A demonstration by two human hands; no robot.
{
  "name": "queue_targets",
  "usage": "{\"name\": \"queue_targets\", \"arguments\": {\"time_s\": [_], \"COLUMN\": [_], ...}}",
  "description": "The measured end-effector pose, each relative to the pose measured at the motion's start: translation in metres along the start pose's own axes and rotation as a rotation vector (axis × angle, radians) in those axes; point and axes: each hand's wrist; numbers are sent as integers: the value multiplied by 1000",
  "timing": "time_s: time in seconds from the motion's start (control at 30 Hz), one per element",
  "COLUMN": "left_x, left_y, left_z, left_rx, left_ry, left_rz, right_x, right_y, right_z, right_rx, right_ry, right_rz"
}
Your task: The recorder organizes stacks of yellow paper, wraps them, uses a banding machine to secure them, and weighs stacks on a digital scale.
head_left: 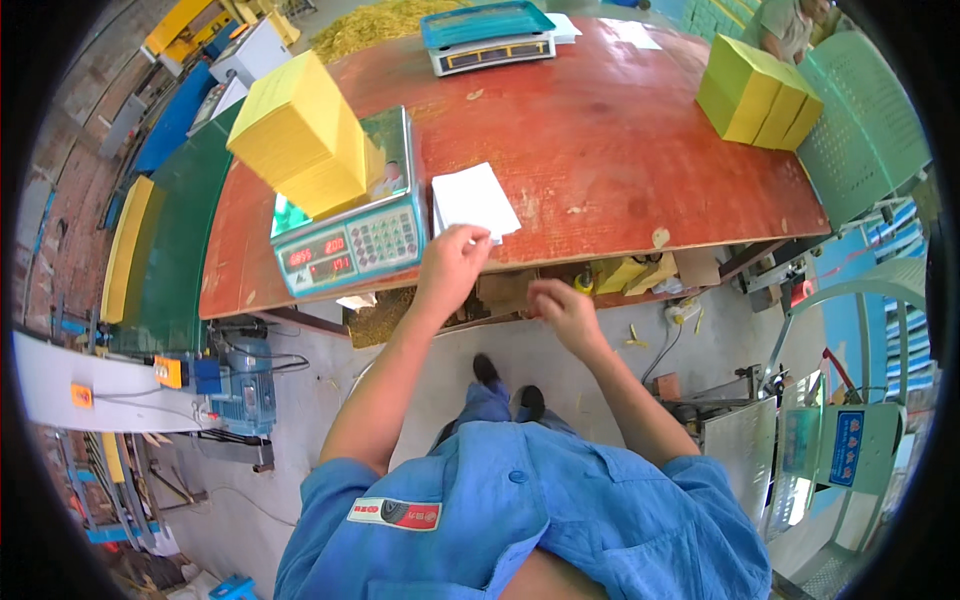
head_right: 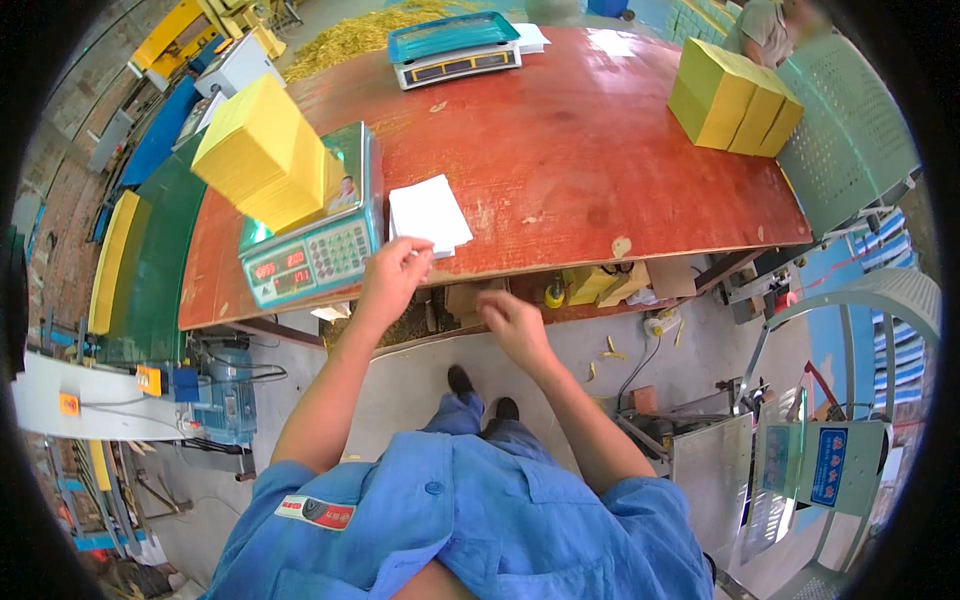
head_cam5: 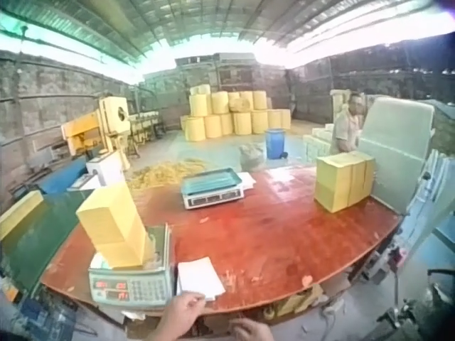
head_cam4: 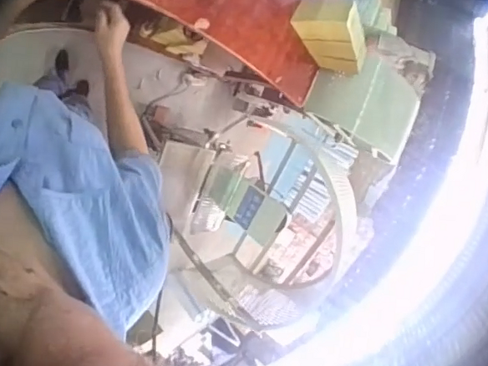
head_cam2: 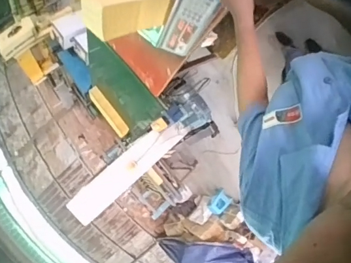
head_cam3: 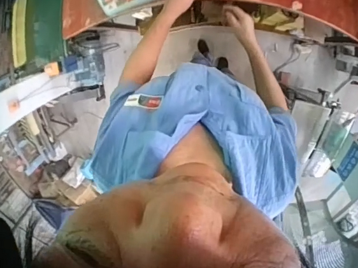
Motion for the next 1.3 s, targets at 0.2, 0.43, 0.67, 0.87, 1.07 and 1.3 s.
{"name": "queue_targets", "arguments": {"time_s": [0.2, 0.43, 0.67, 0.87, 1.07, 1.3], "left_x": [29, 53, 51, 50, 47, 37], "left_y": [-12, -21, -12, -14, -17, -23], "left_z": [91, 104, 107, 107, 104, 110], "left_rx": [95, 232, 224, 221, 121, 70], "left_ry": [409, 572, 637, 642, 696, 733], "left_rz": [-362, -549, -637, -669, -715, -585], "right_x": [13, 3, 26, 39, 21, 10], "right_y": [-9, -24, -34, -40, -22, -12], "right_z": [108, 160, 153, 153, 161, 163], "right_rx": [-186, -45, -107, 19, 39, 66], "right_ry": [98, -90, 109, 189, 120, 138], "right_rz": [-210, -469, -412, -252, -170, -189]}}
Point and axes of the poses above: each hand's wrist, its own z-axis towards the middle knuckle, its own y-axis out of the back of the hand, x = y × z, and after that the axes turned 9 degrees about y, right-handed
